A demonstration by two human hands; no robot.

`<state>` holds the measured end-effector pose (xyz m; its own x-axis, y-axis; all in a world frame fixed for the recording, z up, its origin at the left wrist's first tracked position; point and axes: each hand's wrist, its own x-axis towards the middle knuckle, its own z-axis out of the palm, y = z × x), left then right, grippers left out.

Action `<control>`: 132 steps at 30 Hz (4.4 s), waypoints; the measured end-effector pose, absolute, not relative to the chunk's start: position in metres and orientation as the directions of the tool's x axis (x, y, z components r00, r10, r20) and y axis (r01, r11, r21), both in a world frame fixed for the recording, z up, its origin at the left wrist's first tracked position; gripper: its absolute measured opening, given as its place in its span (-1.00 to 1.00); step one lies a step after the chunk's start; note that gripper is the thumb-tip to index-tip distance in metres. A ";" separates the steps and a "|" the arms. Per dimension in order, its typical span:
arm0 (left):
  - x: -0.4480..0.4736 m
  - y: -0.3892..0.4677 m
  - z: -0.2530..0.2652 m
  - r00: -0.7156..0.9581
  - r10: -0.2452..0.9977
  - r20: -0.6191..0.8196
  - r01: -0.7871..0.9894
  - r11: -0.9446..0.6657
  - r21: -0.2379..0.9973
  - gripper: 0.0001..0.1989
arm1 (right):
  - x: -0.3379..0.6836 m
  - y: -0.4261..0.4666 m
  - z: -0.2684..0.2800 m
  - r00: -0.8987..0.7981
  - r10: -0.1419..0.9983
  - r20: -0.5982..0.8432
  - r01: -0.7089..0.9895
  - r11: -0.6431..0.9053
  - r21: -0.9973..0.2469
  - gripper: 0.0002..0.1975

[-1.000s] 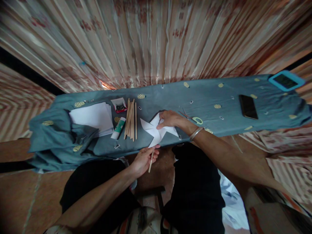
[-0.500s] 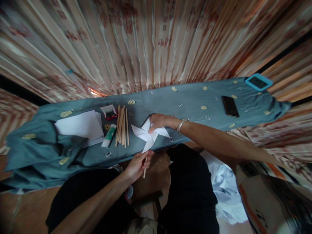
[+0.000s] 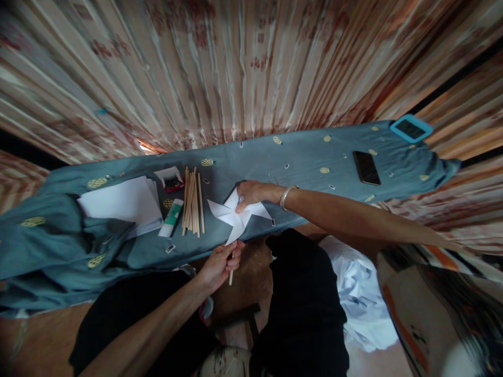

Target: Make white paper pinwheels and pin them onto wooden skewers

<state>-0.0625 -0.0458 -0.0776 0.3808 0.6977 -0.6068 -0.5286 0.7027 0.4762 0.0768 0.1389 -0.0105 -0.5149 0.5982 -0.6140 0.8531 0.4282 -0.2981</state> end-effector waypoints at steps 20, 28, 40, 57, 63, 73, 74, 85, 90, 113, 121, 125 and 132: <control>-0.059 -0.050 -0.079 0.382 0.727 -0.571 -0.537 0.678 0.503 -0.74 | 0.079 0.138 -0.020 -0.494 0.618 -0.611 0.868 0.387 -0.311 -0.59; -0.057 -0.048 -0.077 0.376 0.716 -0.588 -0.530 0.687 0.497 -0.76 | 0.079 0.136 -0.016 -0.478 0.627 -0.615 0.878 0.366 -0.308 -0.57; -0.054 -0.048 -0.079 0.367 0.710 -0.601 -0.539 0.689 0.485 -0.76 | 0.077 0.134 -0.016 -0.461 0.638 -0.617 0.885 0.385 -0.263 -0.56; -0.058 -0.053 -0.081 0.352 0.767 -0.537 -0.557 0.633 0.538 -0.65 | 0.088 0.130 -0.021 -0.466 0.689 -0.555 0.885 0.361 -0.295 -0.55; -0.060 -0.052 -0.081 0.351 0.788 -0.506 -0.563 0.609 0.558 -0.63 | 0.093 0.132 -0.022 -0.469 0.690 -0.551 0.879 0.304 -0.368 -0.57; -0.059 -0.053 -0.079 0.358 0.796 -0.487 -0.561 0.601 0.570 -0.55 | 0.098 0.122 -0.014 -0.345 0.738 -0.579 0.868 0.015 -0.497 -0.40; -0.059 -0.052 -0.079 0.360 0.798 -0.484 -0.563 0.599 0.569 -0.55 | 0.099 0.122 -0.014 -0.332 0.749 -0.574 0.854 -0.020 -0.519 -0.38; -0.059 -0.025 -0.068 0.317 0.839 -0.442 -0.566 0.541 0.622 -0.53 | 0.132 0.115 -0.039 -0.024 0.998 0.059 0.537 0.063 -0.841 -0.39; -0.060 0.000 -0.058 0.293 0.885 -0.363 -0.586 0.466 0.663 -0.59 | 0.130 0.090 -0.036 0.287 0.892 0.349 0.593 0.121 -0.796 -0.48; -0.064 0.050 -0.058 -0.008 0.940 -0.340 -0.609 0.265 0.748 -0.73 | 0.069 0.056 -0.047 -0.494 0.850 -0.181 0.197 -0.093 -0.976 -0.62; -0.066 0.052 -0.061 -0.001 0.942 -0.335 -0.593 0.269 0.759 -0.69 | 0.068 0.057 -0.054 -0.447 0.879 -0.168 0.268 -0.047 -0.962 -0.63; -0.065 0.053 -0.060 0.001 0.938 -0.346 -0.596 0.279 0.753 -0.65 | 0.068 0.058 -0.055 -0.420 0.895 -0.154 0.293 -0.027 -0.956 -0.60; -0.066 0.054 -0.066 -0.027 0.930 -0.366 -0.632 0.268 0.727 -0.68 | 0.071 0.063 -0.057 -0.362 0.921 -0.141 0.317 -0.020 -0.948 -0.58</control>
<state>-0.0655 0.0538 -0.0660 -0.0275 0.9301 -0.3663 -0.6325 0.2676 0.7269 0.0713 0.0631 -0.0566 -0.3625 0.9213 -0.1406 0.3167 -0.0201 -0.9483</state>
